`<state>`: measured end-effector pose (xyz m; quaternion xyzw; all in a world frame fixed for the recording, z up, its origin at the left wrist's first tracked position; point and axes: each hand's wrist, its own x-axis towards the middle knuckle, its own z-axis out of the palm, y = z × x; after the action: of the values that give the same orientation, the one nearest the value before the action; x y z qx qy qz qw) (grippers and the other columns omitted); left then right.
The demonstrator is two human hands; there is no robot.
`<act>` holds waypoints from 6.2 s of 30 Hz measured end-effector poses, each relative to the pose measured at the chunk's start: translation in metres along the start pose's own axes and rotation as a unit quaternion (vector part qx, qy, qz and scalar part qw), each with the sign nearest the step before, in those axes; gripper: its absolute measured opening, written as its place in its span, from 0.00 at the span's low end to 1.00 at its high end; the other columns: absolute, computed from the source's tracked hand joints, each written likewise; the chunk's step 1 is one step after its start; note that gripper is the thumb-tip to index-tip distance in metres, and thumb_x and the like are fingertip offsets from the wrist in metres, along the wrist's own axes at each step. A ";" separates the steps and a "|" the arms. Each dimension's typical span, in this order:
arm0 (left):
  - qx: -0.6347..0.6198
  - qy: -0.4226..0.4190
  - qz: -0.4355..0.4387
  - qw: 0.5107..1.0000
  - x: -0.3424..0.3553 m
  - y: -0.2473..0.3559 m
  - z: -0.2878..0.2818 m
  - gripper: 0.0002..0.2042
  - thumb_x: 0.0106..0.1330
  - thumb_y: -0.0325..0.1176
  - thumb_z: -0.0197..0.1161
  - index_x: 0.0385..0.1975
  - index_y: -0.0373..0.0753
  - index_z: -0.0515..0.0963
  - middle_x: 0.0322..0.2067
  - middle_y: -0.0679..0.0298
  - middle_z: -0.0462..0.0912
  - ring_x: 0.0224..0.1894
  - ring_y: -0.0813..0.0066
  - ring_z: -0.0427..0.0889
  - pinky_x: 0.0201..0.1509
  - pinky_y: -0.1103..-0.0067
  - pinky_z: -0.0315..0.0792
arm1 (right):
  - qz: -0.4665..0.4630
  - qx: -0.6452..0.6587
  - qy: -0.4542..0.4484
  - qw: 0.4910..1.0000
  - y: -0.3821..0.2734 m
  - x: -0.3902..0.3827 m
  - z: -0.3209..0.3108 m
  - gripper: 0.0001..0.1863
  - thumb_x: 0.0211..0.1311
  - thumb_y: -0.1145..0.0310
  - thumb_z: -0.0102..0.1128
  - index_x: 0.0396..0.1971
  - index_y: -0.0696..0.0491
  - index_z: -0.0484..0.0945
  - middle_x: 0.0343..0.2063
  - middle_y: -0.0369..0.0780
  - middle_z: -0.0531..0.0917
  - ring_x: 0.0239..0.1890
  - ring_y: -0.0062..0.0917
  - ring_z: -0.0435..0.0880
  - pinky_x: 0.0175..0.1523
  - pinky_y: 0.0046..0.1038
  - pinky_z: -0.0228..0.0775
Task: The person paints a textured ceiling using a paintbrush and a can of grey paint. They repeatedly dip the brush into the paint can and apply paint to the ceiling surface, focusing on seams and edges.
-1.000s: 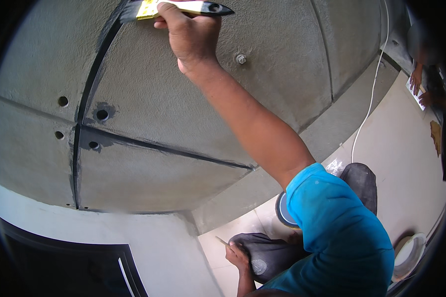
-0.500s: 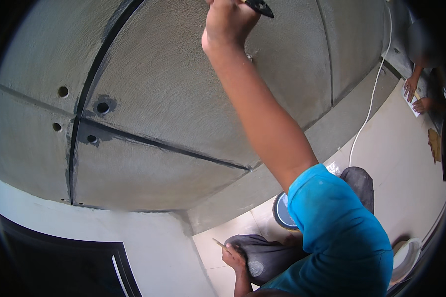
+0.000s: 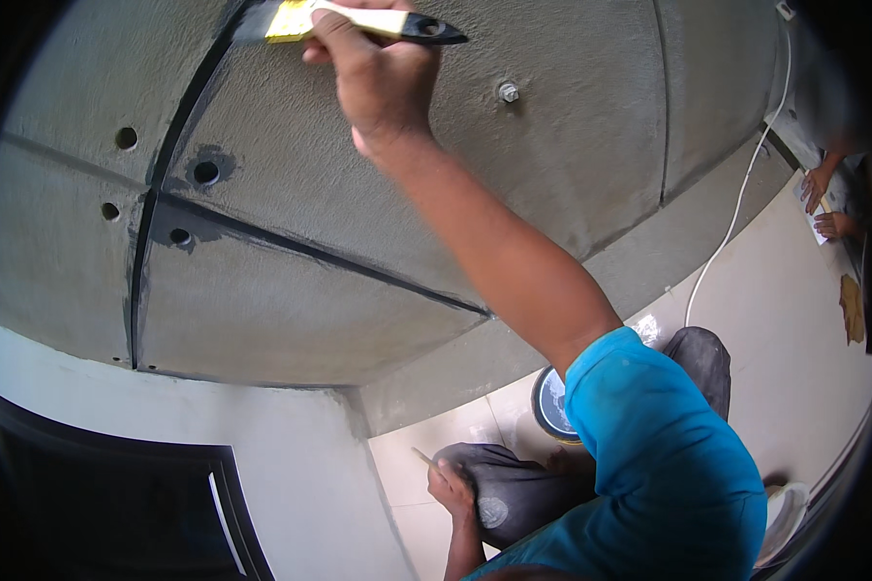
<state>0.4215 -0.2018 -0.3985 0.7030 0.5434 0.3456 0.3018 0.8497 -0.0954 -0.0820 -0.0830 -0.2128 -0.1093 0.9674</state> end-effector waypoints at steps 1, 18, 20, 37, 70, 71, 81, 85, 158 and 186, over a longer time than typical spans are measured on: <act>0.006 0.005 0.005 1.000 0.000 -0.002 -0.002 0.20 0.77 0.42 0.50 0.27 0.33 0.74 0.16 0.65 0.74 0.18 0.78 0.73 0.23 0.77 0.67 | 0.030 -0.023 -0.024 0.999 -0.014 -0.010 0.007 0.07 0.61 0.72 0.65 0.35 0.58 0.79 0.25 0.41 0.84 0.24 0.19 0.85 0.28 0.20 0.80; 0.033 0.011 0.004 0.999 0.007 -0.031 0.003 0.19 0.76 0.40 0.49 0.27 0.31 0.74 0.18 0.61 0.76 0.20 0.72 0.75 0.26 0.73 0.68 | 0.037 -0.001 -0.010 0.999 -0.035 0.063 -0.009 0.09 0.60 0.69 0.69 0.37 0.57 0.81 0.30 0.42 0.86 0.29 0.21 0.87 0.34 0.21 0.81; 0.032 0.020 0.003 0.999 0.007 -0.033 0.001 0.20 0.76 0.40 0.49 0.28 0.29 0.73 0.19 0.58 0.77 0.22 0.68 0.76 0.28 0.70 0.70 | 0.058 -0.036 0.013 0.998 -0.061 0.090 -0.020 0.11 0.63 0.74 0.64 0.43 0.61 0.77 0.34 0.42 0.85 0.33 0.22 0.86 0.39 0.21 0.80; 0.166 0.001 0.078 0.983 0.013 -0.082 -0.008 0.18 0.74 0.42 0.51 0.38 0.31 0.80 0.32 0.40 0.82 0.36 0.39 0.79 0.41 0.56 0.71 | -0.078 -0.089 0.092 0.989 -0.172 0.306 -0.117 0.07 0.57 0.78 0.66 0.35 0.61 0.80 0.30 0.39 0.84 0.26 0.20 0.83 0.27 0.20 0.77; 0.165 -0.014 0.039 0.986 0.006 -0.069 -0.007 0.18 0.76 0.42 0.53 0.45 0.30 0.79 0.38 0.38 0.81 0.41 0.43 0.79 0.47 0.57 0.71 | -0.479 -0.635 -0.244 0.555 -0.221 0.295 -0.138 0.07 0.57 0.73 0.64 0.37 0.54 0.81 0.29 0.43 0.83 0.31 0.36 0.84 0.35 0.33 0.76; 0.151 -0.019 0.023 0.988 0.007 -0.064 -0.007 0.18 0.76 0.40 0.52 0.45 0.29 0.79 0.37 0.38 0.82 0.40 0.42 0.79 0.46 0.57 0.72 | -0.481 -0.630 -0.246 0.558 -0.222 0.296 -0.137 0.08 0.58 0.73 0.65 0.38 0.54 0.82 0.29 0.42 0.84 0.31 0.33 0.85 0.35 0.31 0.76; 0.181 -0.026 -0.003 0.983 -0.002 -0.021 -0.003 0.21 0.74 0.45 0.48 0.33 0.30 0.78 0.28 0.42 0.81 0.32 0.41 0.79 0.38 0.57 0.72 | -0.100 -0.347 -0.163 0.918 -0.240 0.342 -0.167 0.13 0.59 0.72 0.66 0.45 0.56 0.83 0.36 0.35 0.87 0.36 0.18 0.84 0.42 0.22 0.77; 0.197 -0.013 0.016 0.980 0.001 -0.037 -0.006 0.21 0.76 0.46 0.46 0.32 0.33 0.76 0.25 0.49 0.79 0.28 0.50 0.77 0.35 0.60 0.70 | -0.116 -0.514 -0.170 0.833 -0.233 0.325 -0.157 0.12 0.59 0.70 0.68 0.43 0.55 0.84 0.35 0.36 0.87 0.39 0.19 0.86 0.45 0.23 0.77; 0.064 0.024 -0.022 0.997 -0.007 -0.014 -0.014 0.21 0.78 0.43 0.45 0.29 0.30 0.70 0.24 0.58 0.69 0.28 0.66 0.68 0.35 0.70 0.67 | 0.037 -0.340 -0.033 0.939 -0.192 0.206 -0.347 0.20 0.60 0.75 0.70 0.51 0.59 0.77 0.44 0.41 0.83 0.43 0.26 0.84 0.48 0.26 0.81; -0.249 -0.238 -0.006 0.939 0.117 0.082 0.085 0.17 0.76 0.47 0.54 0.32 0.39 0.70 0.26 0.64 0.77 0.23 0.82 0.69 0.28 0.83 0.63 | 0.189 -0.294 0.081 0.933 -0.234 0.017 -0.363 0.21 0.64 0.78 0.65 0.54 0.60 0.70 0.42 0.43 0.81 0.37 0.25 0.84 0.44 0.27 0.80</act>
<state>0.5560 -0.1107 -0.3635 0.6635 0.3568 0.2906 0.5900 0.9494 -0.3985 -0.3733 -0.3933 -0.0729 0.0117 0.9165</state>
